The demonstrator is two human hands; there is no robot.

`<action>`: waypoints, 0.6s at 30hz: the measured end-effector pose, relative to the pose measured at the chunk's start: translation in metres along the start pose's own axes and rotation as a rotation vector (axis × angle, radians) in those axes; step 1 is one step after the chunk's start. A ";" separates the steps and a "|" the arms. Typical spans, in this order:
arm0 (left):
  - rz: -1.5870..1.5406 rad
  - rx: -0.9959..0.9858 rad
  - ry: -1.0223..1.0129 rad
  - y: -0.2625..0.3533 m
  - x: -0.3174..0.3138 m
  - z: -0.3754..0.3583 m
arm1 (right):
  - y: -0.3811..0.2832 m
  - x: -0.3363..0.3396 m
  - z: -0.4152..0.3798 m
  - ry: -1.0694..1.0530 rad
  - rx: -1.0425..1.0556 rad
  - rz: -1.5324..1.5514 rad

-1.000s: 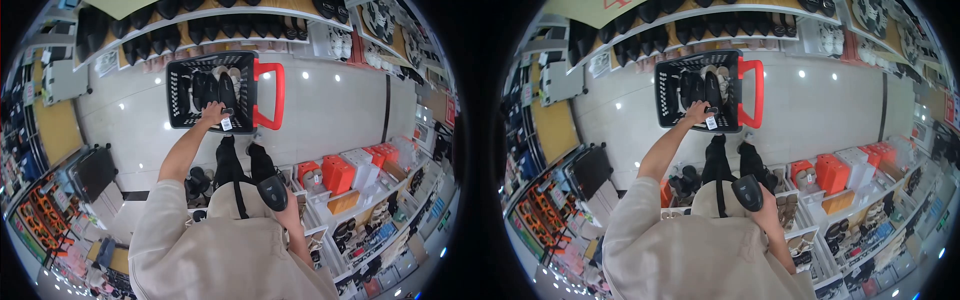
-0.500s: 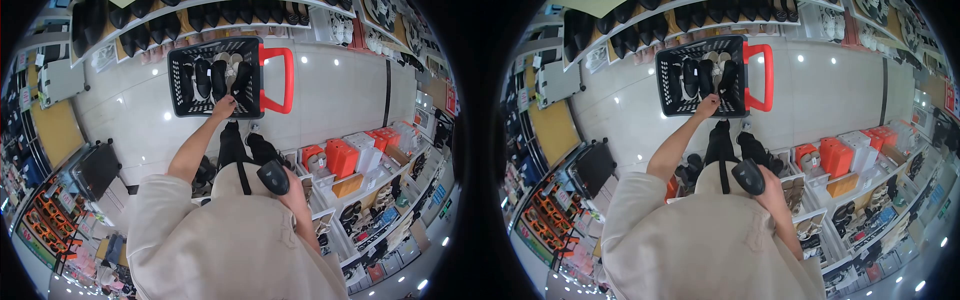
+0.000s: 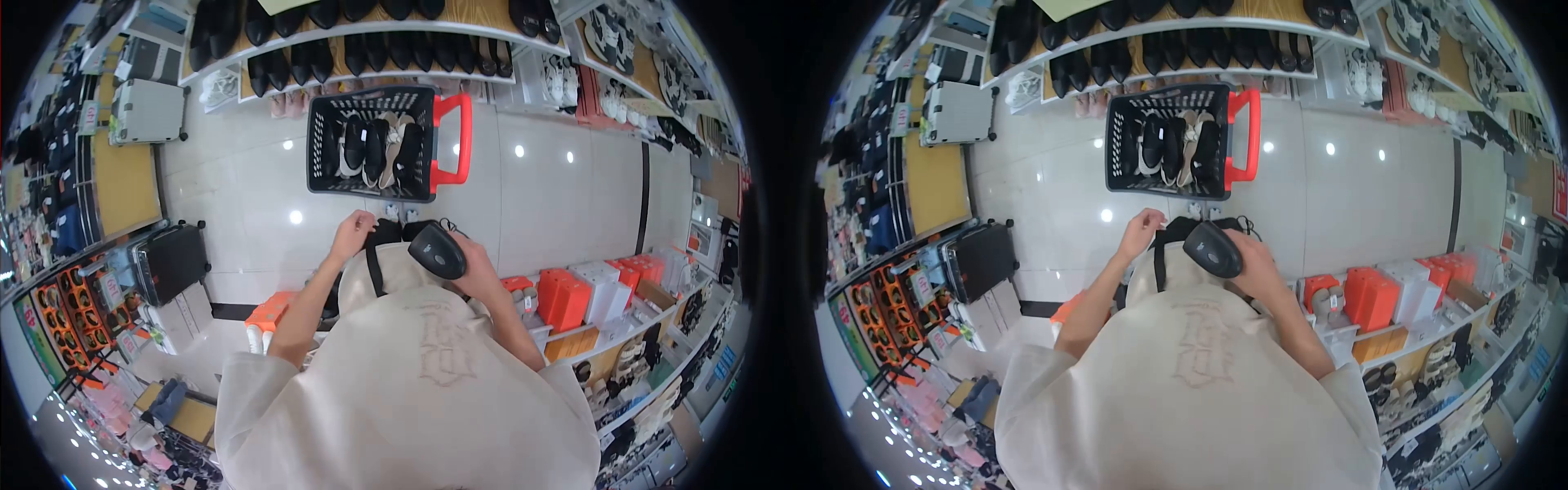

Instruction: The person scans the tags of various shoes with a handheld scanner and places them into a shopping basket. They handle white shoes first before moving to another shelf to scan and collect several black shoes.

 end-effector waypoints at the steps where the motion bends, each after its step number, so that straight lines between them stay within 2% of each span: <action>1: -0.093 -0.053 0.057 0.022 -0.003 -0.011 | -0.004 0.004 0.001 -0.008 0.029 -0.009; 2: -0.187 -0.111 0.114 0.045 -0.003 -0.019 | -0.009 0.008 0.000 -0.005 0.072 0.095; 4: -0.104 -0.012 0.098 0.093 0.002 -0.038 | -0.009 0.015 0.000 -0.019 0.137 0.195; 6: -0.139 -0.090 0.186 0.112 0.000 -0.047 | 0.001 0.021 0.003 0.031 0.025 0.165; 7: -0.030 -0.137 0.201 0.119 0.000 -0.049 | -0.007 0.022 0.000 0.162 0.041 0.176; 8: 0.080 -0.186 0.217 0.127 0.002 -0.048 | -0.009 0.021 0.002 0.160 0.063 0.175; 10: 0.113 -0.221 0.217 0.148 0.008 -0.046 | -0.012 0.024 0.009 0.299 0.167 0.201; 12: 0.281 -0.400 0.190 0.178 0.019 -0.045 | -0.015 0.021 0.017 0.335 0.120 0.235; 14: 0.345 -0.430 0.157 0.195 0.036 -0.041 | -0.014 0.015 0.029 0.376 0.062 0.274; 16: 0.403 -0.438 0.060 0.204 0.054 -0.032 | -0.009 0.006 0.042 0.429 0.009 0.470; 18: 0.457 -0.488 0.047 0.208 0.079 -0.024 | -0.013 -0.007 0.054 0.461 0.010 0.462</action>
Point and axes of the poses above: each hand's wrist, its own z-axis towards the middle knuckle, its own x-axis out of the back of the hand, y = z × x, the point moved 3 cm from there along z, towards the middle knuckle, and after that the axes turned 14 degrees about z, right-handed, at the moved point
